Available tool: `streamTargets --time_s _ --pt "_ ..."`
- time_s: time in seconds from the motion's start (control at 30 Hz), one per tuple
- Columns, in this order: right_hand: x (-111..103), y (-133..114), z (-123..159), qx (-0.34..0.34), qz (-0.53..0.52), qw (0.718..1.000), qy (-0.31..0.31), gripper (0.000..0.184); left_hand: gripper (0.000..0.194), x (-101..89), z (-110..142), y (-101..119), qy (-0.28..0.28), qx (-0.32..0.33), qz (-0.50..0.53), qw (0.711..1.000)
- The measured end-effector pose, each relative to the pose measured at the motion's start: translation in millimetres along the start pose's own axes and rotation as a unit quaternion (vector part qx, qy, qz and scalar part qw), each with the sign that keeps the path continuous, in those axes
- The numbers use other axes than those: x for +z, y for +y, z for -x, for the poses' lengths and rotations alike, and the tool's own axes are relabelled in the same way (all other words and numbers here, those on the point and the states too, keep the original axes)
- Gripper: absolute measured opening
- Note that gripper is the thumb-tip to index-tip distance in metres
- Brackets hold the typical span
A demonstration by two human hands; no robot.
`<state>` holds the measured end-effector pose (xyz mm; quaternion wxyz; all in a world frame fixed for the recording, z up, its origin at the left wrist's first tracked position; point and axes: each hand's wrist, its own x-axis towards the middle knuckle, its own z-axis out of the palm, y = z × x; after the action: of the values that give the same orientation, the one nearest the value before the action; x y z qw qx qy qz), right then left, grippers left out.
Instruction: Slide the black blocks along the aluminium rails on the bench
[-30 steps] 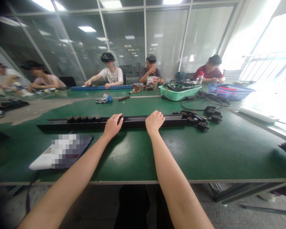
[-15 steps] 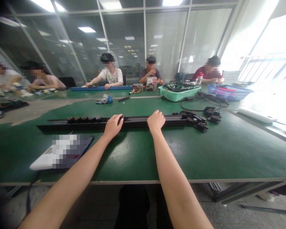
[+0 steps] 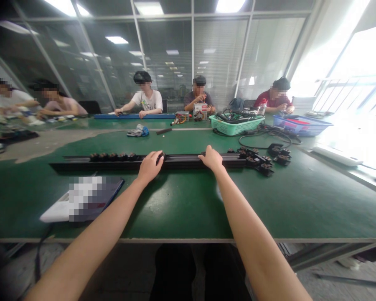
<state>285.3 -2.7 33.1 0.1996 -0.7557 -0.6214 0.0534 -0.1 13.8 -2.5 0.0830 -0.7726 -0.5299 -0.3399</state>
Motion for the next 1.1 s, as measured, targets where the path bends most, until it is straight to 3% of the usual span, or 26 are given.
streamTargets --time_s 0.4,0.57,0.73,0.93,1.1 --pt "11.9 2.5 16.3 -0.022 0.020 0.997 0.075 0.033 0.039 1.3 -1.2 -0.7 0.005 0.009 0.003 1.000" --pt "13.0 -1.3 21.0 -0.026 0.025 0.993 0.109 0.040 0.039 0.0 -0.9 0.3 0.002 0.006 0.003 1.000" --pt "13.7 -0.2 20.7 -0.016 0.039 0.991 0.127 0.042 0.041 -1.7 -0.8 2.1 -0.002 0.005 0.001 1.000" --pt "14.4 5.2 17.8 -0.006 0.062 0.989 0.131 0.059 0.041 -0.2 -1.1 0.3 0.003 0.008 0.001 1.000" --pt "13.1 6.8 17.5 -0.019 0.072 0.989 0.129 0.052 0.041 1.1 -1.2 -0.8 0.007 0.011 0.000 1.000"
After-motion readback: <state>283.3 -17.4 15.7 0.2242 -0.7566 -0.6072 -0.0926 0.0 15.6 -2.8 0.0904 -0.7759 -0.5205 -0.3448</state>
